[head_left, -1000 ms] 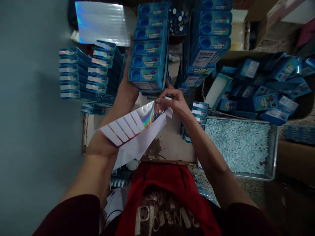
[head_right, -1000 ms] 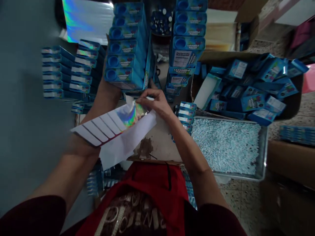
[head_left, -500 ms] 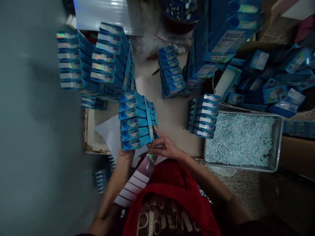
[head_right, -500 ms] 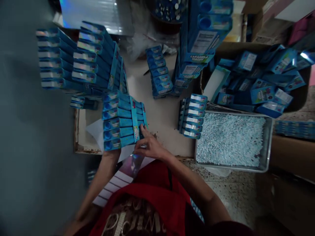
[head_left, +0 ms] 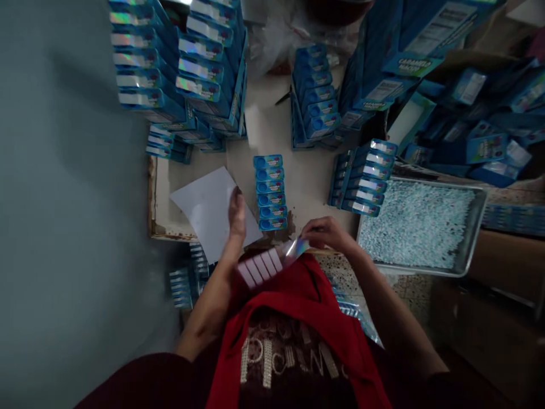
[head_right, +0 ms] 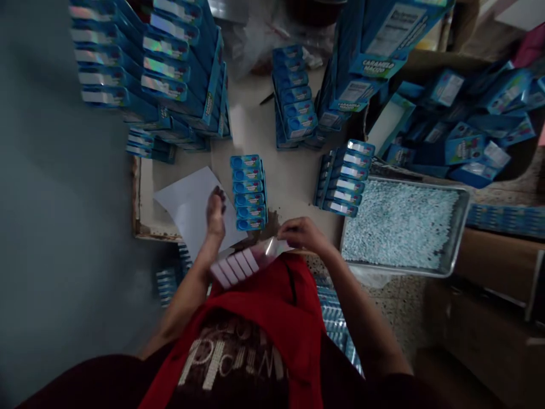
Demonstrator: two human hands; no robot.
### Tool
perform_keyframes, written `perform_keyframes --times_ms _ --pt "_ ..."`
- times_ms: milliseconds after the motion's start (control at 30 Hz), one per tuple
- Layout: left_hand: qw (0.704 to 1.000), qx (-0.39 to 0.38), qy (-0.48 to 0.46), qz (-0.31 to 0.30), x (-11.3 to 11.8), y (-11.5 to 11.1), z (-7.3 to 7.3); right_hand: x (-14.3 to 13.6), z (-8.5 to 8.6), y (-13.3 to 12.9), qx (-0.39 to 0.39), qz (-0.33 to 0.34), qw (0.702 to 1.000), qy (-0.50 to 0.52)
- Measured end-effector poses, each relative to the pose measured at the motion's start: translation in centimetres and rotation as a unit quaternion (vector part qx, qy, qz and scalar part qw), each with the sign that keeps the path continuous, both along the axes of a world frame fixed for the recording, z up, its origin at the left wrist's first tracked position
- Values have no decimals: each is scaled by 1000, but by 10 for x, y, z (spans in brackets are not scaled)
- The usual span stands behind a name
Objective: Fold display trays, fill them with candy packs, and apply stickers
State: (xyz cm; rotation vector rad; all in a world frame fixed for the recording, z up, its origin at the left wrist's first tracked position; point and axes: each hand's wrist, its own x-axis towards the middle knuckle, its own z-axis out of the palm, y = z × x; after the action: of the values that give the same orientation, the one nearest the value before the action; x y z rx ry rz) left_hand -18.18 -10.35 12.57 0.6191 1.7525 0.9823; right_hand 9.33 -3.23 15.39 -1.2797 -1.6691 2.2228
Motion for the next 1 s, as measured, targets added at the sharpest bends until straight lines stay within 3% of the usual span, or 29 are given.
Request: perform_keyframes --times_ms 67,100,167,233,267,400,533,600,700,800,867,1000 --pt "996 38 83 13 -17 -9 37 -5 27 11 17 -14 1000 -6" --pt "994 49 95 -37 -24 -11 57 -12 38 17 28 -7 1000 0" --pt "973 28 48 -225 -37 -8 92 -35 54 32 47 34 998 25" --pt "932 -17 1 -362 -46 0 115 -62 64 47 66 82 993 61" --pt "919 -35 -11 -392 -51 4 120 -75 67 53 77 99 989 76" --pt "927 -60 1 -370 -74 5 109 -113 60 69 128 108 982 90" --pt "940 -73 -36 -332 -101 -14 96 -136 46 58 217 130 967 28" --pt "939 -84 -72 -325 -112 -24 94 -149 46 42 331 134 934 -33" --pt "940 -87 -107 -312 -126 -34 90 -174 51 8 517 131 842 -84" --pt "948 -74 -123 -282 -136 -41 83 -201 49 -29 602 185 774 -71" --pt "955 -58 -129 -261 -142 -45 77 -215 40 -48 615 214 757 -61" --pt "953 -56 -188 -232 -150 -54 70 -221 15 -70 606 215 764 -47"
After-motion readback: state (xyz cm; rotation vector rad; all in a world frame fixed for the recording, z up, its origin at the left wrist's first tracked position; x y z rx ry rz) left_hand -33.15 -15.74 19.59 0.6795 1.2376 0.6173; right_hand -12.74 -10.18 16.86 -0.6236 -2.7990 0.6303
